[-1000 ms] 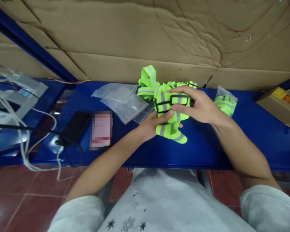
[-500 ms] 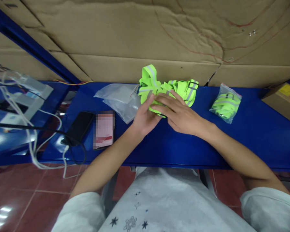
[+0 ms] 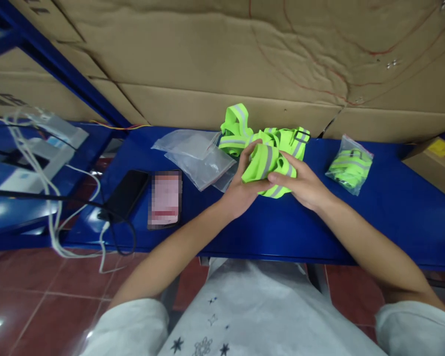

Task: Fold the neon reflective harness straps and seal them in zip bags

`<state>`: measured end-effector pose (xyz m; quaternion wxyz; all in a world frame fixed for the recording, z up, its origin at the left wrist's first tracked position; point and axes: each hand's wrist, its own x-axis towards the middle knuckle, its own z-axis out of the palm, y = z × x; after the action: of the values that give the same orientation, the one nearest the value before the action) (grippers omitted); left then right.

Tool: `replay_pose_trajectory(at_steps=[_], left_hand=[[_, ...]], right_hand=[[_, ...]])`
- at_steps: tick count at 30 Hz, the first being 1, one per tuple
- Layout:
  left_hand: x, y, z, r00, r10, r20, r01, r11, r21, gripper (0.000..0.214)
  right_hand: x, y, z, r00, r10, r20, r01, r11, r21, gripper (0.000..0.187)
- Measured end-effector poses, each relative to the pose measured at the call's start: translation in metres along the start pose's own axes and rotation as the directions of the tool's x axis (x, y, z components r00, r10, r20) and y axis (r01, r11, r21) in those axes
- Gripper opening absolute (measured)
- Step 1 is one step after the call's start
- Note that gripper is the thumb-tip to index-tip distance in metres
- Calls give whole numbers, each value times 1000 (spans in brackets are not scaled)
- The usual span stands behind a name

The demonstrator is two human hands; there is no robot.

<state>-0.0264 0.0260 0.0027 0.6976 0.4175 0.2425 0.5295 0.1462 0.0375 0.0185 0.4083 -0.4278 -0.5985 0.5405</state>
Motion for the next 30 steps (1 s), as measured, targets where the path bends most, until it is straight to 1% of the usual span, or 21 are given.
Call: replay_pose_trajectory(at_steps=[4,6,8,9,10,11,12,13,14,15,16,17,19,21,22,23,24,25,26,28,30], left_hand=[[-6,-16,4,988,98,123,-121,973,198,95],[-10,-12,7,968,147,202,-214,907,362,104],[-11,4,6,941,179,285,-316,767,559,110],[-11,16,3,929,184,320,-359,656,664,103],[-8,29,-3,921,208,329,-389,500,774,86],[-4,43,-12,926,254,279,-349,295,889,66],[1,56,-23,920,362,150,-196,95,976,51],[8,67,-35,898,440,20,10,-65,998,46],[15,77,-48,880,466,-91,196,-183,963,46],[21,84,-60,869,462,-174,330,-280,902,46],[26,89,-70,877,416,-240,400,-356,844,39],[29,91,-76,884,361,-299,434,-391,812,31],[23,89,-75,899,326,-293,414,-409,813,28],[4,78,-59,932,309,-188,310,-417,854,29],[-9,70,-48,945,301,-125,238,-376,896,28],[-22,60,-35,944,319,-86,183,-289,940,26],[-35,49,-23,936,343,-75,139,-167,976,22],[-47,38,-12,931,356,-84,98,-23,995,16],[-56,27,-3,940,330,-89,51,124,991,12],[-69,9,11,955,287,-73,11,213,977,8],[-73,-5,19,956,281,-82,0,278,960,7]], right_hand=[[-29,1,0,992,109,-66,-98,984,150,67],[-39,0,-7,983,161,-92,-142,972,188,62],[-44,-1,-19,977,181,-113,-155,966,208,59],[-45,-1,-26,975,182,-129,-152,965,215,57],[-46,0,-33,971,181,-153,-145,964,221,56],[-46,1,-40,966,183,-181,-140,964,227,55],[-45,2,-46,961,188,-205,-139,963,232,54],[-45,4,-51,955,196,-221,-142,961,238,54],[-45,6,-54,952,209,-225,-152,957,246,54],[-46,7,-55,951,220,-218,-162,953,254,55],[-47,8,-56,952,229,-204,-172,949,264,56],[-49,9,-55,954,237,-186,-181,945,273,57],[-54,10,-51,958,248,-147,-197,936,292,57],[-59,9,-47,961,249,-119,-202,928,313,58],[-61,8,-45,964,244,-109,-197,924,327,58],[-63,8,-43,967,236,-100,-190,920,343,59],[-65,8,-40,969,231,-90,-185,916,357,60],[-66,9,-38,970,230,-76,-188,912,366,61],[-67,9,-36,970,236,-62,-198,910,365,62],[-66,12,-31,966,254,-49,-226,921,318,64],[-65,14,-28,965,249,-85,-227,952,207,64]])
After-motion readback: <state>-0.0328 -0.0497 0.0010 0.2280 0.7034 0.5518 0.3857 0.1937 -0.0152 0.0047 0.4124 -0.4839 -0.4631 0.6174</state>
